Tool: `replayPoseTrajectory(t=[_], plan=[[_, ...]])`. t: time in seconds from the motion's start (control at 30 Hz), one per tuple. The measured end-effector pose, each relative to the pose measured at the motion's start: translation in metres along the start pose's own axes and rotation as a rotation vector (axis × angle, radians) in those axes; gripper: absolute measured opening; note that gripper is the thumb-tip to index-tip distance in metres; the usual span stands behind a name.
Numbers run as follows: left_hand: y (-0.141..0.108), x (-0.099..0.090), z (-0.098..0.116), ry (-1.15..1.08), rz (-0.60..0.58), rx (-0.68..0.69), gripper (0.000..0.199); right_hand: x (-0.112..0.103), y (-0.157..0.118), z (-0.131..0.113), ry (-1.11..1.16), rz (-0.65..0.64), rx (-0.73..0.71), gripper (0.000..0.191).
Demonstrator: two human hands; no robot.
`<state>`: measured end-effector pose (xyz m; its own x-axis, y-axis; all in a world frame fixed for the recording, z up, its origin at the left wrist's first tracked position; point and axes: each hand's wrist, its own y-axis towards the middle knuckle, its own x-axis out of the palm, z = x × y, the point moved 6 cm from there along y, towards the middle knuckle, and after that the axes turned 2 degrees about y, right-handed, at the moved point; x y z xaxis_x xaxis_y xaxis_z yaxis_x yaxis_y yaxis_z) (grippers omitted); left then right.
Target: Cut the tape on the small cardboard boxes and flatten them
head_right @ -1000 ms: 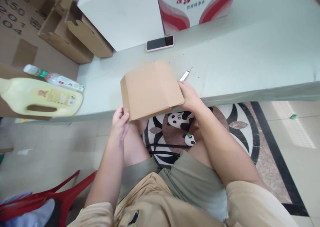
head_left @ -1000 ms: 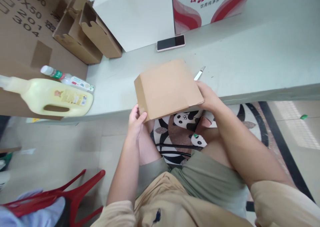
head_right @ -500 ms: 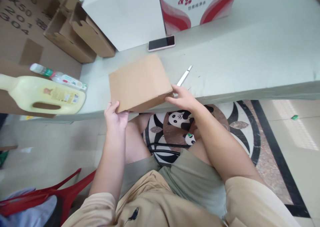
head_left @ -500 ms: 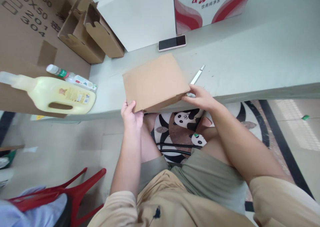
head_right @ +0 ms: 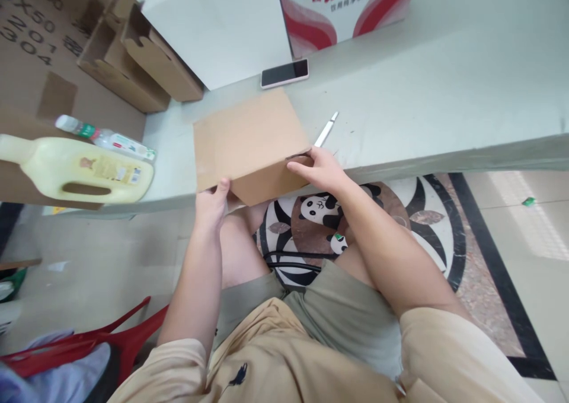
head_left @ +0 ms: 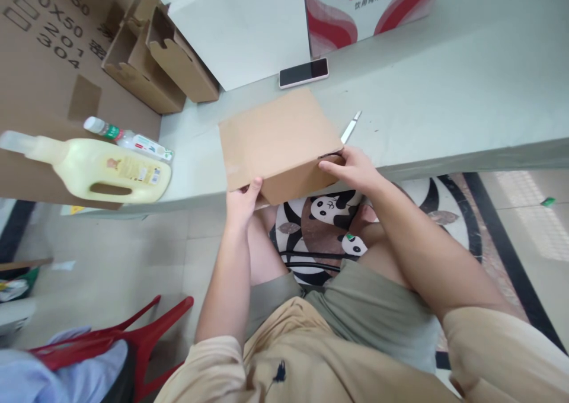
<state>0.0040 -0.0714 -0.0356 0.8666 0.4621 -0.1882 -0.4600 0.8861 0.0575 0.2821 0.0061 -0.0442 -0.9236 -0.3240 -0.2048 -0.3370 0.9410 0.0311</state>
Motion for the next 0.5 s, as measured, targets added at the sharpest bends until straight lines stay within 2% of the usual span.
replayPoseTrajectory(t=[0.07, 0.17, 0.27, 0.33, 0.43, 0.5], plan=[[0.001, -0.007, 0.000, -0.011, 0.066, 0.000, 0.068, 0.002, 0.001, 0.002, -0.016, 0.001, 0.021, 0.040], [0.002, -0.018, -0.008, -0.016, 0.162, -0.070, 0.061, 0.009, 0.002, 0.005, -0.015, -0.028, 0.037, 0.036], [-0.001, -0.022, -0.015, 0.023, 0.158, -0.101, 0.061, 0.012, 0.003, 0.006, 0.046, 0.004, 0.046, 0.037], [-0.008, -0.018, -0.018, 0.057, 0.013, -0.105, 0.064, 0.005, 0.004, 0.006, 0.090, 0.108, 0.070, 0.038], [-0.026, -0.010, -0.021, 0.082, -0.341, -0.078, 0.061, -0.010, 0.003, 0.007, 0.115, 0.264, 0.099, 0.032], [-0.035, -0.012, -0.024, 0.059, -0.497, -0.102, 0.054, -0.019, 0.003, 0.006, 0.139, 0.327, 0.093, 0.029]])
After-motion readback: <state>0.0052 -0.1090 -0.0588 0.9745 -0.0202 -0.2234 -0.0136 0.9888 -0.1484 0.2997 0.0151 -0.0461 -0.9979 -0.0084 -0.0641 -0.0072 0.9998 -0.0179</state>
